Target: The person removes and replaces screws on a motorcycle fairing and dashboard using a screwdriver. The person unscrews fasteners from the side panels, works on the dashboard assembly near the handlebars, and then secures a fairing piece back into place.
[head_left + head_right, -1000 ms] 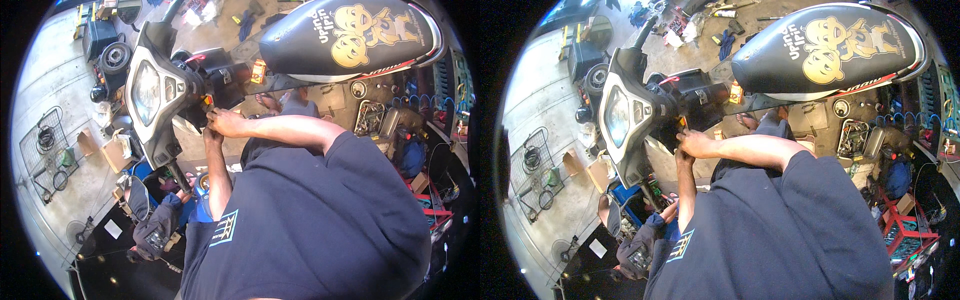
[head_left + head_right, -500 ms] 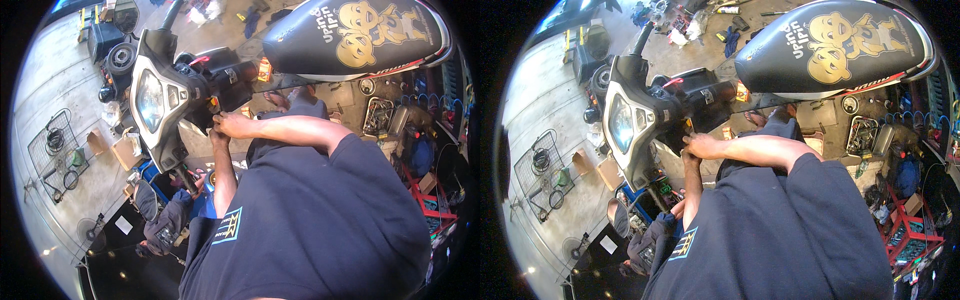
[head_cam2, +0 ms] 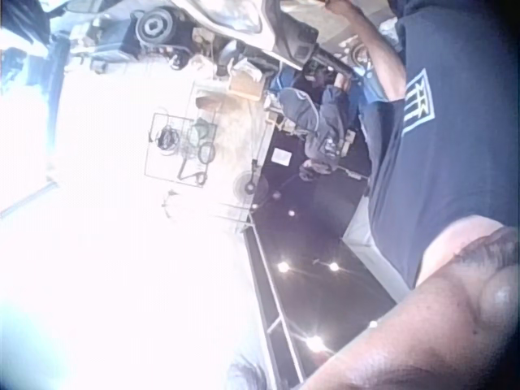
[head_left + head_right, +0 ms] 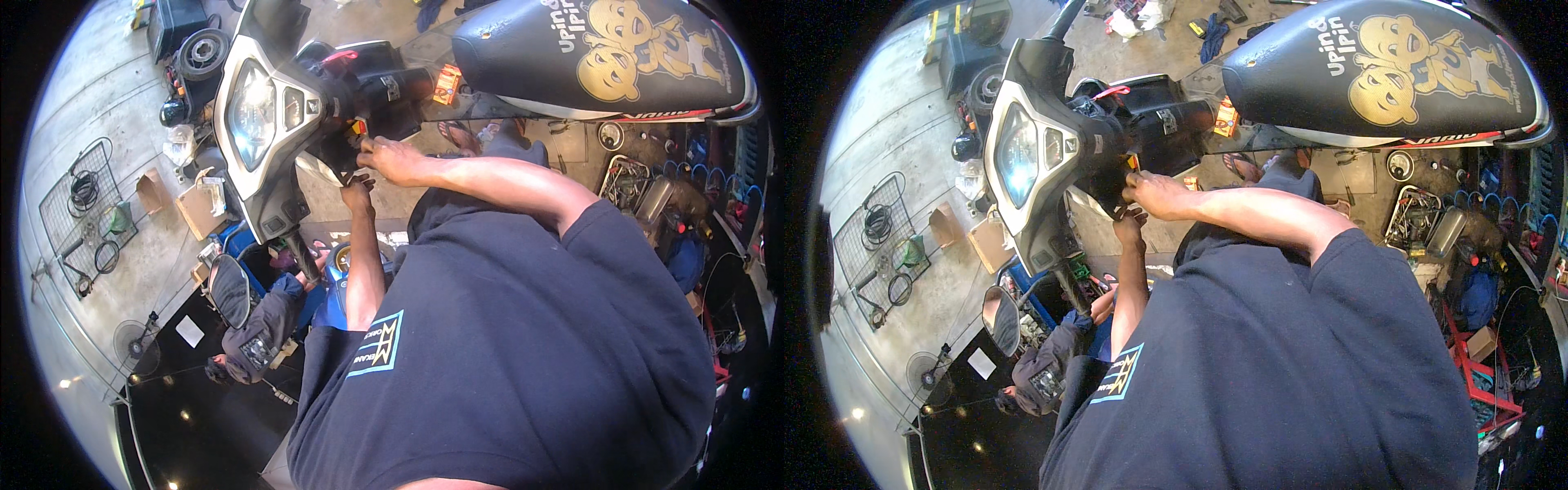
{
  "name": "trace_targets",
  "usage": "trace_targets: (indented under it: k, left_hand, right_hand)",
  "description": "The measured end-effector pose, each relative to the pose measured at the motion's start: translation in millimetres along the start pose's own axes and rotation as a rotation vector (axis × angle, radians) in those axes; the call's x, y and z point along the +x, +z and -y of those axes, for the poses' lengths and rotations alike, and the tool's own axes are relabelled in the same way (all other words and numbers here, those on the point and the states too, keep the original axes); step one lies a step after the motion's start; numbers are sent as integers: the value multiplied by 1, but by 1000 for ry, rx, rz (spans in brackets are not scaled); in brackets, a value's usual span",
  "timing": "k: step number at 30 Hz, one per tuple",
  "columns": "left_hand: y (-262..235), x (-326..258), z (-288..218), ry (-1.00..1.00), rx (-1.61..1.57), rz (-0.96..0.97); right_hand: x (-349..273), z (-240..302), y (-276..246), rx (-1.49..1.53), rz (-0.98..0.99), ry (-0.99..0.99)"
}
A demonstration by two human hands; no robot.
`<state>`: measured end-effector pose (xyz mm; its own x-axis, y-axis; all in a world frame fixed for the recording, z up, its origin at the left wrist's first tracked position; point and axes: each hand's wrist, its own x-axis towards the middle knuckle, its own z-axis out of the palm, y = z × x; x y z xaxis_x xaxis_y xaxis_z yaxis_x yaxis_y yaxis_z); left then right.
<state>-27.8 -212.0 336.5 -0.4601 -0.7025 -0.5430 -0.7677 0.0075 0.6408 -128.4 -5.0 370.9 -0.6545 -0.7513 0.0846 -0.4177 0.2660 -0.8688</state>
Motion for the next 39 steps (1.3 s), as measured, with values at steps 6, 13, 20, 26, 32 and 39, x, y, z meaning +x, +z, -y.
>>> trace_targets:
  k: [6, 13, 20, 26, 32, 39]
  left_hand:
    - [-2, 2, 8, 104, 76, 80]
    - [10, 7, 3, 217, 327, -46]
    - [-1, 39, 31, 525, 704, -106]
    - [0, 57, 42, 273, 713, -60]
    - [2, 64, 48, 280, 568, -75]
    - [3, 55, 39, 390, 656, -45]
  right_hand:
    - [7, 16, -19, 75, 221, 264]
    - [-4, 4, 12, -105, -20, 30]
    - [-7, 7, 23, 174, -193, 128]
    - [-1, 17, 14, 188, -30, 401]
    - [-12, -9, 33, 139, -210, 207]
    - [-12, -19, 42, 370, -317, 105]
